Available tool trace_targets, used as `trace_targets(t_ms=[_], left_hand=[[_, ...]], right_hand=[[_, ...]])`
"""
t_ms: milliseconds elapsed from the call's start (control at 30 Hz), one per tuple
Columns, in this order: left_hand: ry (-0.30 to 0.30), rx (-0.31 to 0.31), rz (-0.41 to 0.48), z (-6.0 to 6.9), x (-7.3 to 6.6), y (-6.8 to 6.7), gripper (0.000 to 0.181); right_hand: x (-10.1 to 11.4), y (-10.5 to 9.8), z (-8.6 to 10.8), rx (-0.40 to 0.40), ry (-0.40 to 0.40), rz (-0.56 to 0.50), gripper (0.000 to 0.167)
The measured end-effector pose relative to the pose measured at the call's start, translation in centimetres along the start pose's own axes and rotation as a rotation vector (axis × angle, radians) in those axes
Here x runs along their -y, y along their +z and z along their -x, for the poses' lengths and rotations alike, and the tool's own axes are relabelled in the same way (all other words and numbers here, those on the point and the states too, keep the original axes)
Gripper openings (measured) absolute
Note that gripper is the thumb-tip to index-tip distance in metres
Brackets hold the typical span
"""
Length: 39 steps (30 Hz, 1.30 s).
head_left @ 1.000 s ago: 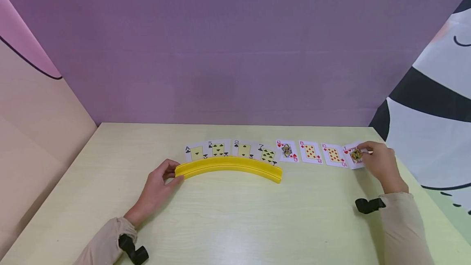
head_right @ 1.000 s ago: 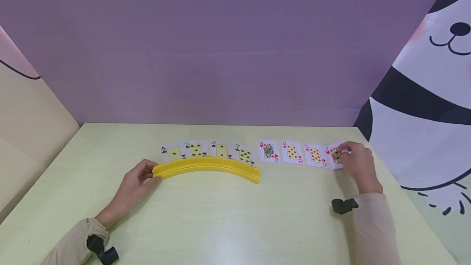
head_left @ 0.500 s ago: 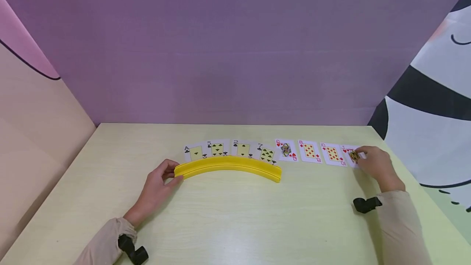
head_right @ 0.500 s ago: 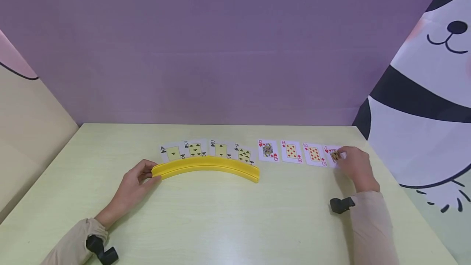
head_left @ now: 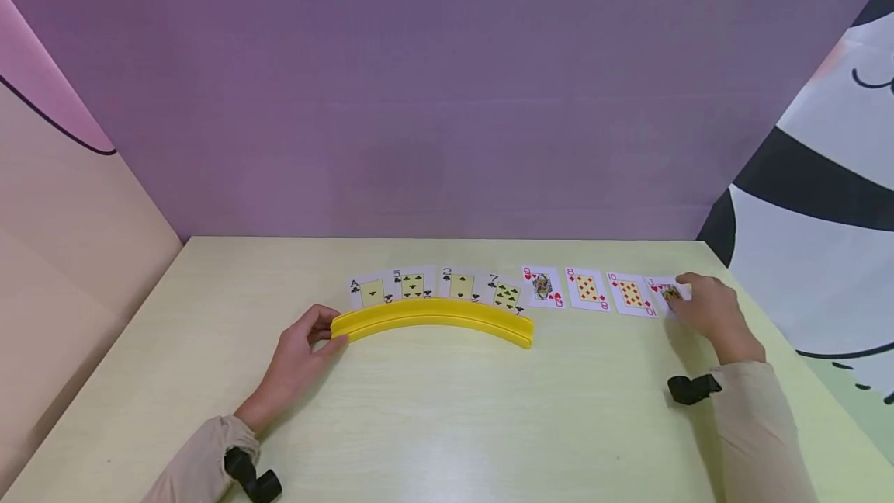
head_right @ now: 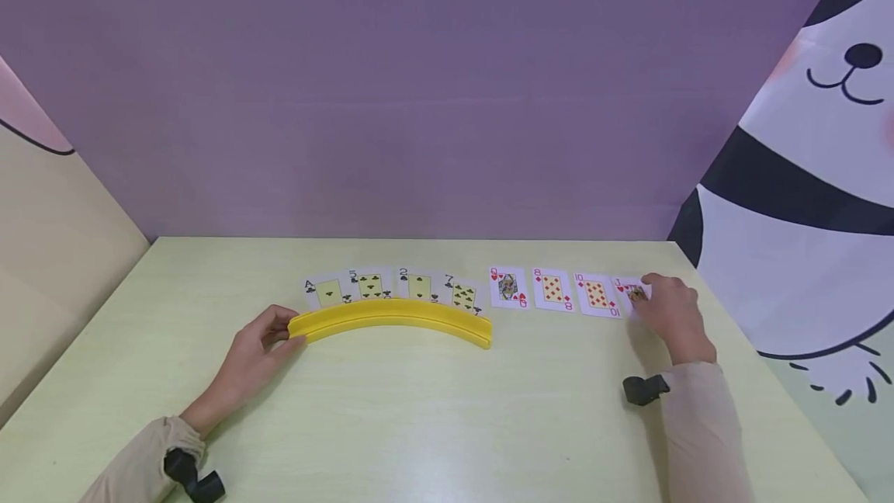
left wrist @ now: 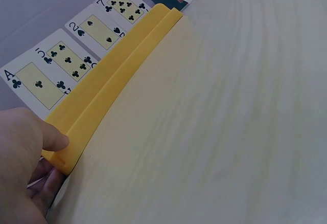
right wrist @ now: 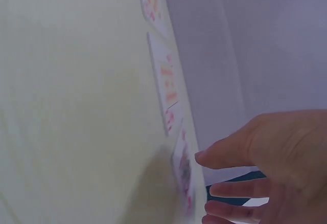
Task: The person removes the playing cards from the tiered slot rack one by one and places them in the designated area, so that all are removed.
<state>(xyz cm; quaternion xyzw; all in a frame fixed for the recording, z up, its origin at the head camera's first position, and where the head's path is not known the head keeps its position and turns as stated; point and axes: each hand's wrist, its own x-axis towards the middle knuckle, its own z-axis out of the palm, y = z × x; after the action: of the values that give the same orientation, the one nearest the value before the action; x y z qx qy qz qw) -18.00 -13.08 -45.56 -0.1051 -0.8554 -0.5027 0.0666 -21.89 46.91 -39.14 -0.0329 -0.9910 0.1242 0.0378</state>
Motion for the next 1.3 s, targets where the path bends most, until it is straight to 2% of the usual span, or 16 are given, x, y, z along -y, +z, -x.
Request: trace_targets(t_ms=[200, 567, 833, 1067, 1300], left_hand=[[0.004, -0.007, -0.002, -0.1, -0.1, -0.1, 0.028], [-0.008, -0.012, -0.023, 0.0, -0.1, 0.0, 0.029], [-0.007, -0.006, -0.02, -0.1, -0.2, 0.1, 0.029], [-0.009, -0.001, -0.012, -0.1, -0.2, 0.1, 0.029], [-0.008, -0.001, -0.012, -0.1, -0.1, 0.1, 0.03]], right_hand=[[1.6, -0.7, -0.3, -0.113, -0.076, -0.014, 0.041], [5.3, -1.3, -0.3, -0.162, -0.154, -0.067, 0.036], [9.0, -2.9, 0.7, -0.23, -0.235, -0.099, 0.032], [11.7, -3.9, 1.6, -0.25, -0.27, -0.123, 0.033], [13.9, -4.2, 2.2, -0.202, -0.332, -0.194, 0.034]])
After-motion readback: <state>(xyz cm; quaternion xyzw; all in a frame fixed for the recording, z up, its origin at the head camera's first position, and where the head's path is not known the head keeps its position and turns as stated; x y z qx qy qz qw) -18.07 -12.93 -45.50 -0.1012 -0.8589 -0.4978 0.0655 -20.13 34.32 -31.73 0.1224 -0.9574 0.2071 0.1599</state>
